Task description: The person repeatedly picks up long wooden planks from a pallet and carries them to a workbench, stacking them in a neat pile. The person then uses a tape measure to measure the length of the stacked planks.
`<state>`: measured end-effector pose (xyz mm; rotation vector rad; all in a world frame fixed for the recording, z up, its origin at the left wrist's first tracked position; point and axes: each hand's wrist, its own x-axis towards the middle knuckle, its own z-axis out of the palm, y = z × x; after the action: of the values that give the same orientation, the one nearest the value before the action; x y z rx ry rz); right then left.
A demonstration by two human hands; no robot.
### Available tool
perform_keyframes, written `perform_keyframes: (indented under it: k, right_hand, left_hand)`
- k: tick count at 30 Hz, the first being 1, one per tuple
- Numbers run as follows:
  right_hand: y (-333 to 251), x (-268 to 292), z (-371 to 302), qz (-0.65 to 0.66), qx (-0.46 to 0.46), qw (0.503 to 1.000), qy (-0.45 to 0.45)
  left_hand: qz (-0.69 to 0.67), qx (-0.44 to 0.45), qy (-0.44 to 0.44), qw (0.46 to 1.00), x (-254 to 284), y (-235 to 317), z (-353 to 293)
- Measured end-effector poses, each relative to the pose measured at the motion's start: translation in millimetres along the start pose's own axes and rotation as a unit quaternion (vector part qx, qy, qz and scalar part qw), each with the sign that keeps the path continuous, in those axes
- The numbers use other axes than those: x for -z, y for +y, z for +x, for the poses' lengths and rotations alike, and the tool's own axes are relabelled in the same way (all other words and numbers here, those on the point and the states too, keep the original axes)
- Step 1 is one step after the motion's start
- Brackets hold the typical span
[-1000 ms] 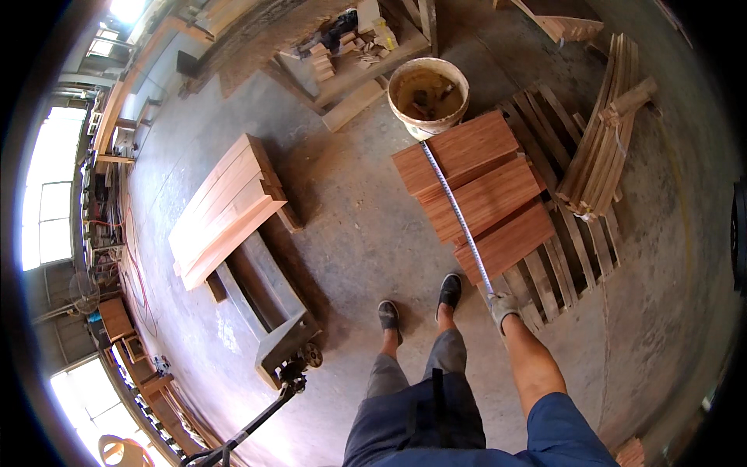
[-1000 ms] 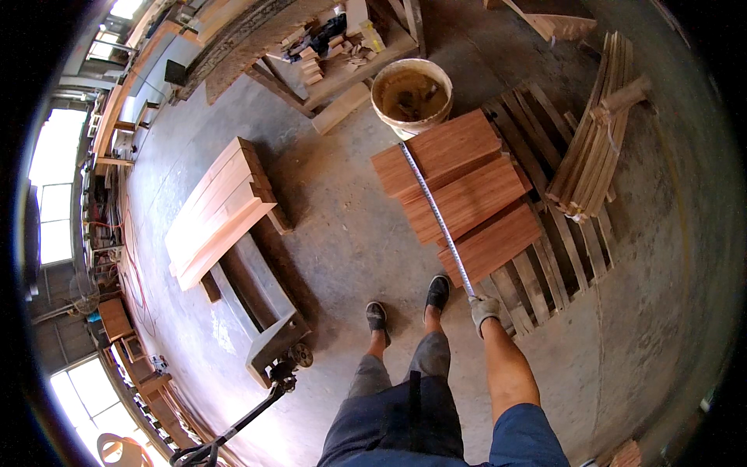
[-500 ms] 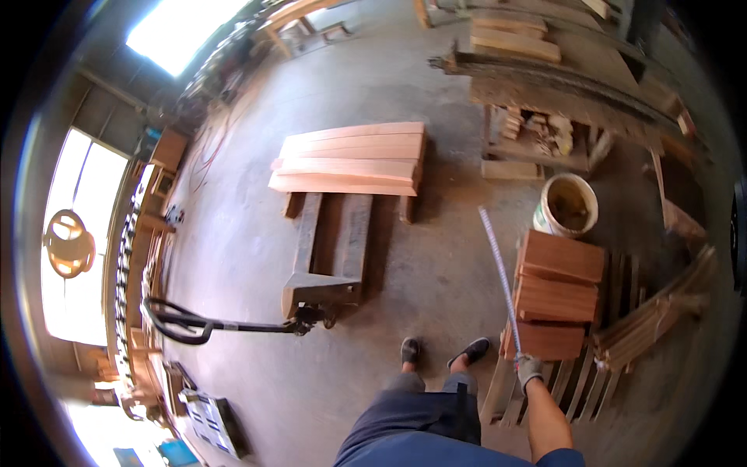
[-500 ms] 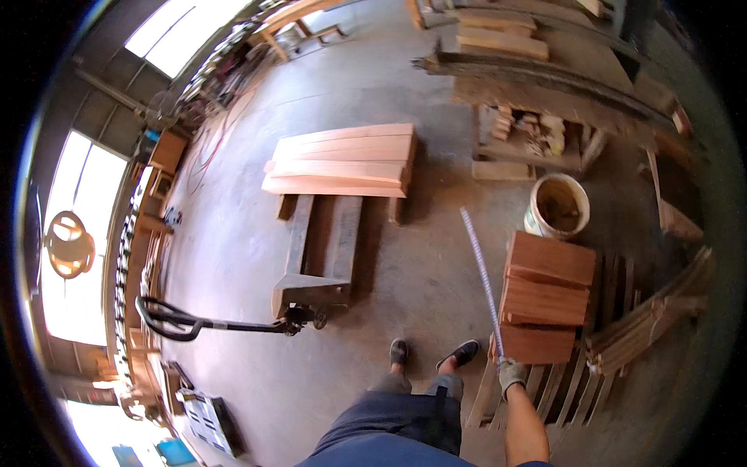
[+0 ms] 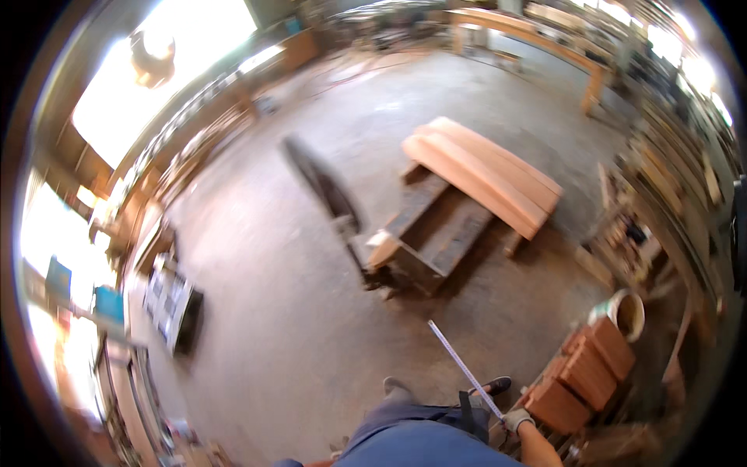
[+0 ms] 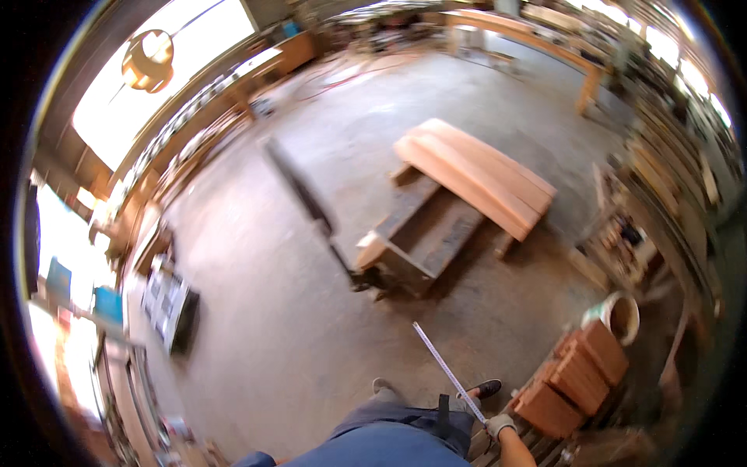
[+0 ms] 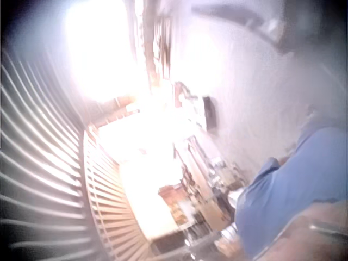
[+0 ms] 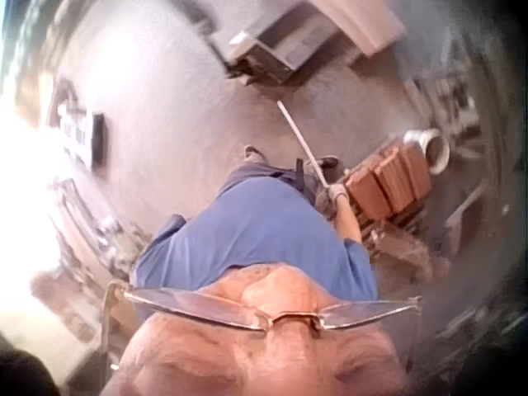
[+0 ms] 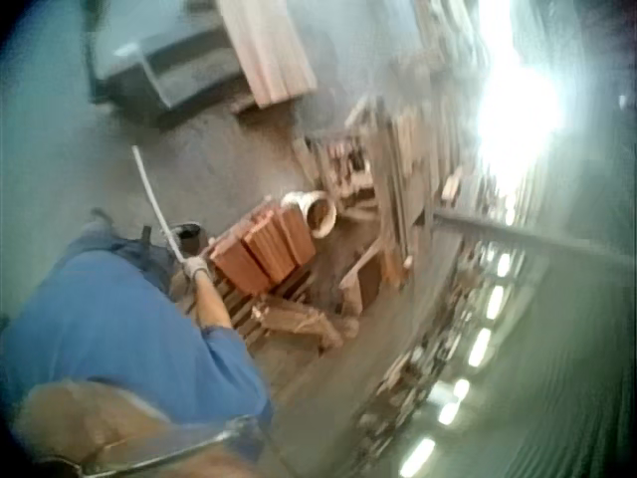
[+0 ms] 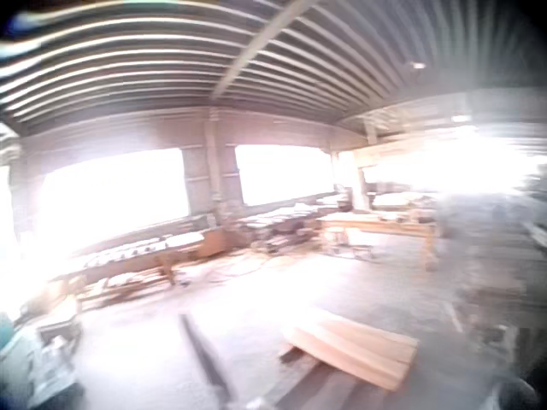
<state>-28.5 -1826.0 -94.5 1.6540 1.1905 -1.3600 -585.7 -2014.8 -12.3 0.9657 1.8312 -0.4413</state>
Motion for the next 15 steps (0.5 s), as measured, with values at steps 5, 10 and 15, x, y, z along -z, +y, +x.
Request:
perform_keyframes:
  k: [5, 10, 15]
  right_hand:
    - [-147.7, 12.6, -24.4, -0.487, 0.194, 0.847, 0.083]
    - [-334.4, 32.4, -52.9, -0.507, 0.299, 0.802, 0.106]
    - [-486.1, 41.2, -45.6, -0.358, 0.314, 0.873, 0.106]
  left_hand:
    - [-0.055, 0.004, -0.005, 0.998, -26.3, -73.2, 5.8]
    - [-0.272, 0.111, 0.009, 0.956, 0.4, -117.2, 26.4]
    - [-0.466, 0.156, 0.074, 0.868, -6.1, -141.1, 84.2]
